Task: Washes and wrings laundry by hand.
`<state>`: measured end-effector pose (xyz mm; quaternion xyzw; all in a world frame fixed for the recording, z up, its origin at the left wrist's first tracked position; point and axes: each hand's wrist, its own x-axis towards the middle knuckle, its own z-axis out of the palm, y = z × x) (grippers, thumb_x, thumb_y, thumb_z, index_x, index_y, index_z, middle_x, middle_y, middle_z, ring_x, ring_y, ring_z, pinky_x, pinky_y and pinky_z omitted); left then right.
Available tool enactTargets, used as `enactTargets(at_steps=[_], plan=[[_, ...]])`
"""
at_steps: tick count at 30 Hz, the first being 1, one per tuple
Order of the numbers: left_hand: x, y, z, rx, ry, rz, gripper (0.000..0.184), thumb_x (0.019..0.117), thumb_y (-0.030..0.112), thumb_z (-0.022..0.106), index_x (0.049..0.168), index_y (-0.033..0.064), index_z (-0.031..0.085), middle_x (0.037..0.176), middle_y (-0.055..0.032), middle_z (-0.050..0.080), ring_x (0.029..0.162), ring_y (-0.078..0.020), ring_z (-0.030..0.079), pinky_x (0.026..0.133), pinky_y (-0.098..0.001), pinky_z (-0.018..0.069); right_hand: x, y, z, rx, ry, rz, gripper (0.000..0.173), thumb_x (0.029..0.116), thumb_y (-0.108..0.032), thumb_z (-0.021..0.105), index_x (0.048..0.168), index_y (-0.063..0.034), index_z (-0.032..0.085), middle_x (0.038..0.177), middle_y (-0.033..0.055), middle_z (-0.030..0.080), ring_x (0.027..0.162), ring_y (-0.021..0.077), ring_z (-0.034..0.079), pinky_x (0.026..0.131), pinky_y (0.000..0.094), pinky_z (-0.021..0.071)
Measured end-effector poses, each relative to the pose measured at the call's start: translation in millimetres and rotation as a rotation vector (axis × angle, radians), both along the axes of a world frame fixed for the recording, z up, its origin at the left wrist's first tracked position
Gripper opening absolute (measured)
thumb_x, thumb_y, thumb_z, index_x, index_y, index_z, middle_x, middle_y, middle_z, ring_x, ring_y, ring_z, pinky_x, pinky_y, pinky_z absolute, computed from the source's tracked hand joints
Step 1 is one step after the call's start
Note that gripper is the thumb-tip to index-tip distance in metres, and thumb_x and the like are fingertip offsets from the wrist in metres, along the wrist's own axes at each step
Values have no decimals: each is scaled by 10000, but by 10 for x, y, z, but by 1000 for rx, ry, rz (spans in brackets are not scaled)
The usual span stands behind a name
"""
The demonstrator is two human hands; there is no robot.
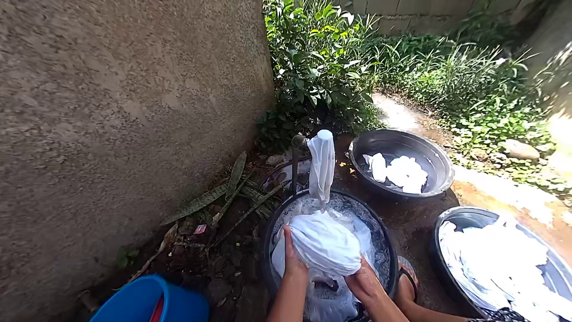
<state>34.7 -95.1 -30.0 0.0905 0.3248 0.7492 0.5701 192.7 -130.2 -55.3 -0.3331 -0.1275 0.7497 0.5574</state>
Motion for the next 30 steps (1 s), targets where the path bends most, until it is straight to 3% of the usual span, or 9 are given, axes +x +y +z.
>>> enactTargets(at_steps=[2, 3, 5, 8, 12, 16, 19, 25, 30], plan=[[-44, 45, 147, -53, 145, -30, 338, 1094, 300, 373, 1284, 68, 527, 1016, -26, 706, 925, -75, 701, 814, -286, 610, 215, -42, -184, -89, -131, 179, 767, 794, 66, 550, 1512, -121, 355, 1348, 182, 595, 1132, 325, 653, 853, 507, 591], [-50, 50, 155, -38, 233, -69, 343, 1028, 260, 483, 1299, 51, 513, 1014, -24, 699, 911, -59, 693, 809, -263, 603, 273, -57, -263, -159, -87, 265, 864, 801, -28, 517, 1600, -189, 231, 1485, 210, 476, 1198, 398, 597, 852, 567, 558], [-40, 79, 98, 41, 427, -200, 710, 791, 353, 729, 1358, 3, 484, 1085, -30, 678, 948, -42, 665, 849, -233, 575, 227, -20, -313, -293, 27, 349, 680, 999, -443, 316, 1633, -255, 160, 1551, 264, 386, 1231, 507, 548, 836, 635, 526], [63, -65, 36, 90, 554, -342, 678, 742, 329, 803, 1265, -45, 592, 1086, -23, 718, 972, -36, 676, 892, -232, 566, 3, 191, -246, -309, 114, 401, 1066, 819, -941, 48, 1546, -228, 363, 1405, 226, 575, 1199, 417, 619, 876, 585, 561], [76, -335, -114, -109, 407, -173, 653, 774, 384, 776, 1233, -21, 549, 930, -8, 718, 830, -54, 708, 783, -258, 615, -218, 542, -88, -299, 212, 40, 465, 1086, -441, 343, 1178, -76, 615, 1009, 124, 709, 948, 234, 698, 830, 444, 589], [14, -308, -279, -177, 107, -84, 440, 1088, 374, 389, 1324, 25, 517, 1093, -123, 710, 993, -201, 713, 874, -424, 611, -250, 709, 147, -308, 91, -149, 161, 1002, -106, 456, 979, -27, 594, 812, 112, 681, 748, 195, 691, 674, 376, 597], [72, -169, -293, -377, 68, -51, 492, 1111, 432, 333, 1390, 72, 522, 1228, -141, 663, 1117, -230, 659, 953, -466, 558, -297, 704, 183, -245, -12, -145, 117, 956, -44, 463, 931, -47, 577, 769, 92, 673, 710, 182, 684, 644, 371, 590], [94, 41, -803, -636, -24, -154, 616, 1076, 567, 317, 1480, 128, 465, 1419, -173, 570, 1274, -333, 571, 1003, -595, 491, -280, 780, -418, -42, -188, -54, 147, 838, -12, 528, 973, -48, 574, 802, 67, 690, 745, 155, 693, 684, 352, 600], [-32, 33, -1313, -863, -191, -336, 788, 977, 744, 358, 1517, 173, 415, 1475, -199, 521, 1323, -404, 525, 995, -659, 471, -2, 730, -1138, -33, -370, 101, 643, 828, -8, 628, 1445, -16, 447, 1221, 162, 643, 1063, 214, 648, 903, 402, 564]])
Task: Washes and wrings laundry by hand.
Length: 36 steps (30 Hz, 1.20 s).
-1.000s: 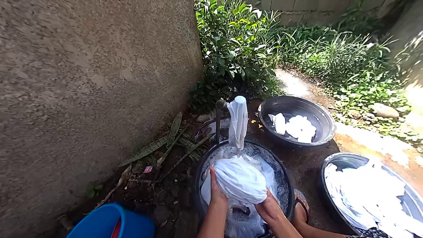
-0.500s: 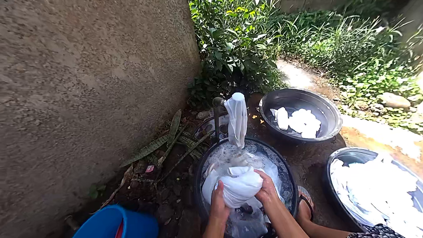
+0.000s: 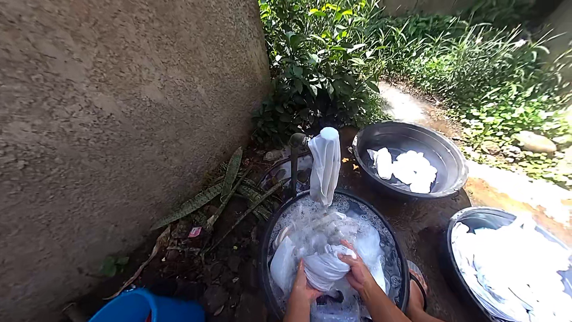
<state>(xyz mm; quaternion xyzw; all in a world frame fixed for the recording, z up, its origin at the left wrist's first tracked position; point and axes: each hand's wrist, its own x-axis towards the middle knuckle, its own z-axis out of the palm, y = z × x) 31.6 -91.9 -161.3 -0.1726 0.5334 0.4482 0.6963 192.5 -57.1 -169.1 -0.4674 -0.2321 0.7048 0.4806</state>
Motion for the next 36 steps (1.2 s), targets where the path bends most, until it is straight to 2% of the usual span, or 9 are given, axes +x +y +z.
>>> enactTargets(at_steps=[5, 11, 16, 20, 25, 28, 31, 33, 36], plan=[[-10, 60, -105, 21, 112, -162, 650, 1032, 549, 497, 1475, 76, 453, 1404, -210, 565, 1276, -353, 558, 1015, -605, 475, 160, -321, -277, -215, -539, 155, 398, 1040, -173, 594, 1386, 21, 563, 1348, 217, 620, 1250, 279, 598, 1080, 456, 473], [-168, 276, 753, 478, 692, -722, 776, 871, 171, 816, 1489, -56, 404, 1377, -271, 563, 1269, -327, 577, 1087, -463, 476, 239, -159, 91, -195, -575, 201, 496, 924, 39, 597, 1416, 13, 544, 1412, 245, 557, 1239, 327, 580, 1003, 496, 495], [-188, 236, 1621, 1151, 1330, -1351, 412, 861, 210, 785, 1149, -55, 655, 1130, -242, 657, 1080, -355, 650, 979, -471, 520, 17, 44, 1012, -347, -215, 82, 698, 1052, -565, 440, 1605, -164, 298, 1582, 189, 404, 1405, 402, 438, 1048, 651, 408], [-238, 66, 1774, 1720, 1649, -1155, 279, 739, 18, 773, 1011, 31, 715, 949, -166, 683, 909, -311, 699, 834, -407, 600, -198, 83, 1302, -423, 267, 33, 705, 1023, -678, 346, 1446, -118, 401, 1098, 155, 662, 966, 264, 678, 799, 462, 583], [-256, -108, 1820, 1853, 1473, -828, 270, 778, 94, 772, 1039, 43, 721, 990, -133, 705, 1010, -221, 681, 955, -289, 548, -410, -220, 1297, -125, 683, 250, 669, 1083, -577, 122, 1097, -173, 655, 943, 5, 749, 902, 77, 717, 802, 271, 602], [-231, -157, 1759, 1762, 1207, -726, 384, 802, 288, 851, 1039, 27, 697, 1003, -112, 696, 1027, -143, 655, 952, -230, 523, -440, -382, 1417, -97, 785, 221, 711, 1079, -562, 81, 949, -215, 688, 856, -30, 750, 821, 28, 712, 740, 224, 595], [-324, -167, 1801, 1501, 962, -624, 500, 823, 447, 824, 1044, 25, 670, 1028, -10, 680, 1012, -12, 627, 924, -187, 523, -512, -225, 1338, -161, 858, 163, 701, 1053, -644, 169, 1079, -160, 675, 970, 49, 752, 937, 146, 726, 826, 347, 612], [-341, -175, 1818, 1256, 803, -459, 493, 824, 399, 824, 1105, 37, 640, 1021, 50, 689, 946, 6, 656, 860, -198, 565, -541, -108, 1360, -178, 780, 48, 563, 1094, -508, 251, 1117, -114, 652, 981, 88, 740, 941, 194, 724, 829, 393, 610], [-338, -77, 1786, 933, 597, -220, 527, 909, 283, 707, 1314, -23, 566, 1129, -67, 689, 997, -117, 681, 885, -305, 590, -548, 10, 1489, -180, 556, -213, 286, 1074, -190, 385, 1022, -42, 624, 864, 107, 704, 816, 196, 703, 739, 385, 605]])
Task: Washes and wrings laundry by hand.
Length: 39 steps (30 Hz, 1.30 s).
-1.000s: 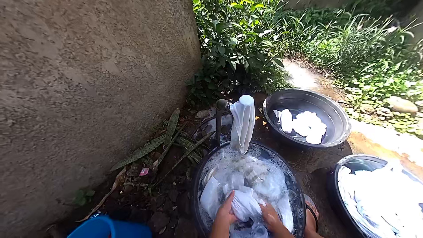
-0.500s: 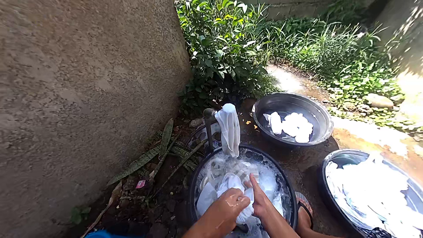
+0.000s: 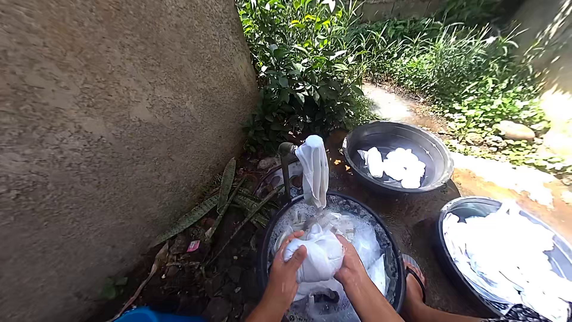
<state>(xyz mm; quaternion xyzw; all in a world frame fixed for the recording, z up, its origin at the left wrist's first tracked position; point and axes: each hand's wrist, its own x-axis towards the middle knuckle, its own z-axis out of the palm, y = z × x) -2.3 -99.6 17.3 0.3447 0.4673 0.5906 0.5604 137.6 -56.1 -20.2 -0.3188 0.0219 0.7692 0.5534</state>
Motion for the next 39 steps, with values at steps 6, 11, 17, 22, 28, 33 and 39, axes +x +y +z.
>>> enactTargets(at_steps=[6, 11, 17, 22, 28, 33, 39], plan=[[5, 221, -170, -232, -279, 109, 443, 1124, 336, 336, 1239, -15, 580, 1051, -125, 698, 992, -192, 690, 910, -387, 579, 62, 72, 108, 251, -570, -179, 67, 938, -22, 580, 991, 8, 608, 821, 73, 682, 749, 137, 686, 696, 320, 609], [31, 403, -288, -474, -410, 2, 496, 1104, 449, 333, 1264, 52, 584, 1094, -129, 691, 1013, -239, 681, 878, -446, 572, 67, 6, 279, 561, -875, -137, 138, 824, -142, 757, 738, -68, 679, 699, 2, 655, 662, 89, 637, 634, 275, 560], [57, 526, -313, -484, -347, -299, 417, 1121, 332, 297, 1034, 97, 630, 828, -26, 682, 780, -118, 678, 722, -302, 578, -60, -196, 229, 1288, -1461, -150, 265, 835, -187, 723, 624, -67, 617, 704, 64, 652, 833, 169, 660, 794, 313, 530], [11, 442, -77, -476, -210, -480, 344, 1121, 177, 292, 963, 115, 591, 742, 38, 613, 696, -30, 615, 672, -204, 533, 35, -168, 226, 1749, -1461, 165, 246, 793, -172, 686, 604, -102, 545, 635, 61, 559, 718, 243, 585, 694, 383, 470], [-47, 605, -426, -600, -470, -553, 529, 1082, 540, 301, 1176, 133, 625, 1016, -81, 714, 953, -219, 701, 834, -432, 590, 460, 117, 29, 1471, -1214, 255, 351, 798, -249, 755, 998, -1, 609, 1112, 194, 652, 1224, 270, 564, 1105, 401, 407], [-117, 763, -95, -206, 167, -246, 258, 963, 144, 663, 1162, -14, 615, 975, -73, 678, 880, -124, 665, 806, -307, 577, 628, -72, -236, 542, -800, 307, 1191, 728, -358, 833, 1626, -54, 112, 1546, 130, 437, 1336, 168, 533, 1051, 332, 519], [135, 502, 25, 862, 1098, -230, 134, 877, 178, 712, 912, 60, 763, 1005, -142, 736, 1070, -305, 689, 992, -424, 543, 300, 8, 13, 72, 61, 284, 962, 820, -939, 244, 1256, -166, 615, 1118, 128, 728, 1024, 296, 714, 799, 496, 610]])
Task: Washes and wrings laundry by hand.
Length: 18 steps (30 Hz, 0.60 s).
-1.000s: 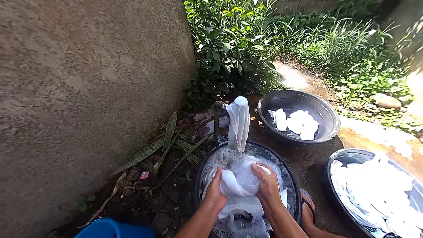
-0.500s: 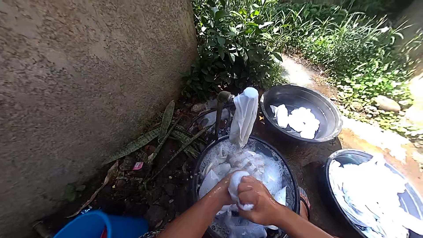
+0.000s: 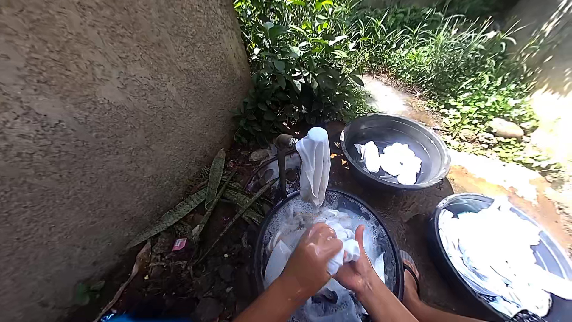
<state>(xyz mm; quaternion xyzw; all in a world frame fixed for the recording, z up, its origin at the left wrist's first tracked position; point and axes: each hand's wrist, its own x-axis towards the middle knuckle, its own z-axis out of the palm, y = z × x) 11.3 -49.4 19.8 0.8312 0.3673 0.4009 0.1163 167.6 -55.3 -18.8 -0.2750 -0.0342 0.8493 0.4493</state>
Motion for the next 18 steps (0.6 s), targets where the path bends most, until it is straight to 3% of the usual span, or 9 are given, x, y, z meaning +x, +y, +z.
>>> enactTargets(at_steps=[1, 3, 5, 7, 10, 12, 14, 17, 18], plan=[[60, -78, 94, 24, 23, -40, 102, 865, 131, 707, 904, 54, 761, 1000, -150, 739, 1076, -331, 692, 1001, -445, 538, -74, 43, 195, -13, 64, -54, 889, 905, -863, 166, 1114, -157, 665, 971, 68, 742, 911, 194, 727, 759, 391, 615], [137, -171, 287, 8, -46, -69, 134, 850, 113, 694, 874, -2, 757, 969, -180, 755, 1054, -348, 713, 999, -439, 525, -195, 128, 665, -82, 62, -159, 776, 1041, -644, 25, 975, -129, 601, 785, 6, 663, 736, 84, 664, 637, 253, 556], [93, -125, 308, -48, -211, -73, 295, 971, 279, 672, 895, -3, 713, 979, -154, 739, 1099, -256, 683, 1042, -360, 486, -274, 261, 540, -32, 146, -196, 720, 1066, -595, 84, 1034, -100, 607, 850, 35, 697, 803, 115, 700, 675, 275, 582], [-6, -47, 238, -160, -452, -74, 328, 987, 340, 681, 947, 15, 694, 1038, -107, 719, 1151, -173, 652, 1067, -334, 500, -315, 386, 184, 109, 311, -212, 691, 1067, -590, 209, 1206, -49, 616, 1087, 121, 719, 1042, 212, 703, 887, 385, 593], [-128, 1, 228, -442, -860, -29, 192, 991, 242, 641, 976, 66, 714, 1073, -13, 708, 1105, -94, 645, 1005, -293, 528, -400, 449, 350, 120, 159, -367, 432, 1084, -336, 315, 1007, -70, 646, 881, 102, 732, 844, 206, 736, 752, 388, 627], [-141, 40, 285, -686, -1207, 26, 236, 1027, 132, 480, 971, 58, 697, 1010, -18, 725, 1001, -98, 682, 917, -284, 566, -399, 480, 395, 268, -36, -472, 219, 1009, -121, 399, 1081, -38, 590, 911, 110, 715, 858, 196, 722, 770, 379, 619], [-168, 117, 305, -891, -1439, 79, 414, 1113, 210, 296, 967, 50, 649, 969, -61, 735, 947, -134, 706, 872, -317, 588, -380, 467, 410, 502, -292, -530, 279, 897, -19, 513, 1172, 23, 540, 1069, 122, 689, 998, 172, 689, 871, 346, 591], [-172, 199, 234, -1114, -1569, 160, 450, 1130, 310, 296, 1004, 27, 622, 922, -98, 712, 899, -181, 706, 850, -362, 593, -338, 361, 462, 885, -662, -598, 161, 823, -16, 617, 973, -44, 667, 1192, 95, 715, 1191, 156, 648, 1010, 330, 542], [-166, 223, 215, -1182, -1583, 187, 437, 1125, 321, 321, 1025, 19, 620, 902, -104, 702, 872, -191, 705, 822, -370, 597, -315, 328, 469, 1037, -753, -583, 162, 833, -52, 644, 974, -89, 716, 1211, 68, 715, 1231, 154, 627, 1048, 337, 522]])
